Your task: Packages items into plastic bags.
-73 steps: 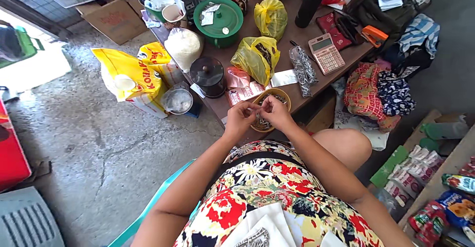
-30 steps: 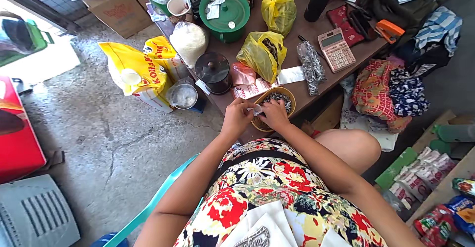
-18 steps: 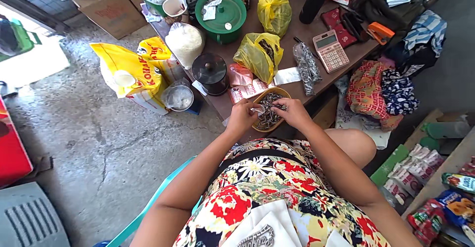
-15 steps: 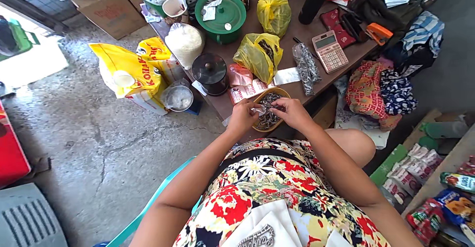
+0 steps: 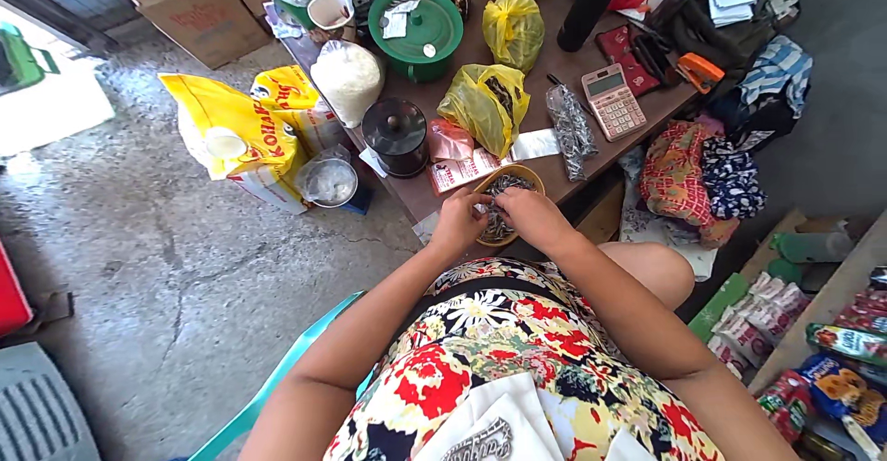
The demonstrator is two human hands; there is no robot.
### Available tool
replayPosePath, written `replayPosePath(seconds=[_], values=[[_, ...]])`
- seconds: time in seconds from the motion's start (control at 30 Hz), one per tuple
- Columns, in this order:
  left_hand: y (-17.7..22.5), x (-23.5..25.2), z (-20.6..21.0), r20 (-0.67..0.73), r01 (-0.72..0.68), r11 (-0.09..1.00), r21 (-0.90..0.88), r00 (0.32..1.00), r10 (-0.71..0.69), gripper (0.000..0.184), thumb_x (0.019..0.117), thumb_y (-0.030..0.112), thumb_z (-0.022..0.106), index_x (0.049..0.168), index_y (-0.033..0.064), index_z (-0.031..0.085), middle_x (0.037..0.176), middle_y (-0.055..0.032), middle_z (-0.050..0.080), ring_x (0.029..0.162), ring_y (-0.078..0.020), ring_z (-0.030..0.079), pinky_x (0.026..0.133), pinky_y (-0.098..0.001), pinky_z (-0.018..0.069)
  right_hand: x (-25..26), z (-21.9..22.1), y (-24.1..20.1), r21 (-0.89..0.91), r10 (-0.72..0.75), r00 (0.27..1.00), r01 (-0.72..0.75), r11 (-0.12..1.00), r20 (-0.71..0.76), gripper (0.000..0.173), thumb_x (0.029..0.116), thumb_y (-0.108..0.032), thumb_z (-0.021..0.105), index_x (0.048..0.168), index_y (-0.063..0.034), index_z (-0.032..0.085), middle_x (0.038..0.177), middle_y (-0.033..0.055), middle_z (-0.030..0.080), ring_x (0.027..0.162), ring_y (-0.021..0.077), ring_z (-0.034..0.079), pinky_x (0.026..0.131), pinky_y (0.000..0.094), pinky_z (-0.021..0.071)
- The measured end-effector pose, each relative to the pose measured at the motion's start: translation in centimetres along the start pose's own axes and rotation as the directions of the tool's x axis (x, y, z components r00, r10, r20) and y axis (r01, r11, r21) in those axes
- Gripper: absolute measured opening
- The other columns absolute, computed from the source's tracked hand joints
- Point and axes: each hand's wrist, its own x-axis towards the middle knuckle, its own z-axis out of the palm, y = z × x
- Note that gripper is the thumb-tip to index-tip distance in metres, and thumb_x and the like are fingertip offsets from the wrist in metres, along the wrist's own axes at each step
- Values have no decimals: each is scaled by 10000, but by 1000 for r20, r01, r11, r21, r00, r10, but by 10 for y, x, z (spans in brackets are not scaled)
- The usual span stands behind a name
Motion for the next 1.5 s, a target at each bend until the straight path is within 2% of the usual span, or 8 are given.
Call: replayPosePath(seconds=[0.13,0.4,0.63,0.73,0.83,0.93,1.17,1.5], values=[[-2,0,0,-5,-10,1000,-11,1000,10,256,900,-15,681,1152,-20,726,1069,-188,665,743,-190,660,721,-322,579,0,-5,-1,82,3,1000,-3,997,5,313,936,1,709,1228,-5,597,1083,221,684,999,409,699,857,559,569],[0,-1,0,-6,-19,999,-26,1000,19,235,900,-20,683,1132,-32,723,1092,-195,669,742,-200,673,724,-343,590,-1,9,12,237,-114,976,157,959,-187,89,932,26,696,1012,31,736,1001,200,680,921,333,695,860,471,584],[5,-5,-4,-32,-37,999,-34,999,35,234,899,-28,687,1130,-45,716,1093,-190,668,729,-187,674,693,-323,595,-4,7,8,428,-68,957,188,884,-282,193,914,51,708,1094,46,639,1071,202,683,884,283,721,822,419,615],[2,-5,-13,-52,-16,999,-48,999,14,254,905,-22,691,1156,-12,724,1128,-186,673,749,-187,684,713,-329,598,-2,13,17,425,0,918,183,886,-397,100,933,13,675,1030,25,654,966,170,687,778,242,702,721,392,614],[-4,-6,-28,-97,13,997,-70,995,-19,265,911,0,694,1174,11,725,1143,-169,674,786,-162,686,737,-310,595,10,32,27,244,-46,987,84,966,-156,213,922,80,632,1116,25,702,1128,206,691,1000,365,702,884,544,579],[-2,-9,-37,-136,-1,996,-94,991,-12,264,909,0,701,1172,11,721,1138,-154,668,785,-134,680,725,-273,590,27,56,30,-16,-252,958,257,966,138,441,862,118,695,1272,-43,673,1384,185,610,1307,393,564,1063,606,445],[0,-12,-31,-97,22,990,-137,995,-36,270,905,-4,714,1174,19,725,1131,-144,660,763,-118,662,716,-258,581,44,66,37,-219,-417,893,446,868,168,210,948,112,583,1080,15,715,1119,183,714,1111,354,670,973,515,500],[-4,-3,-16,20,53,998,-41,998,-53,268,911,-17,683,1176,-10,720,1151,-182,662,778,-181,669,741,-329,586,28,48,53,357,-161,979,194,914,-122,199,916,-74,757,1104,-9,748,1086,161,747,1027,325,719,964,532,552]])
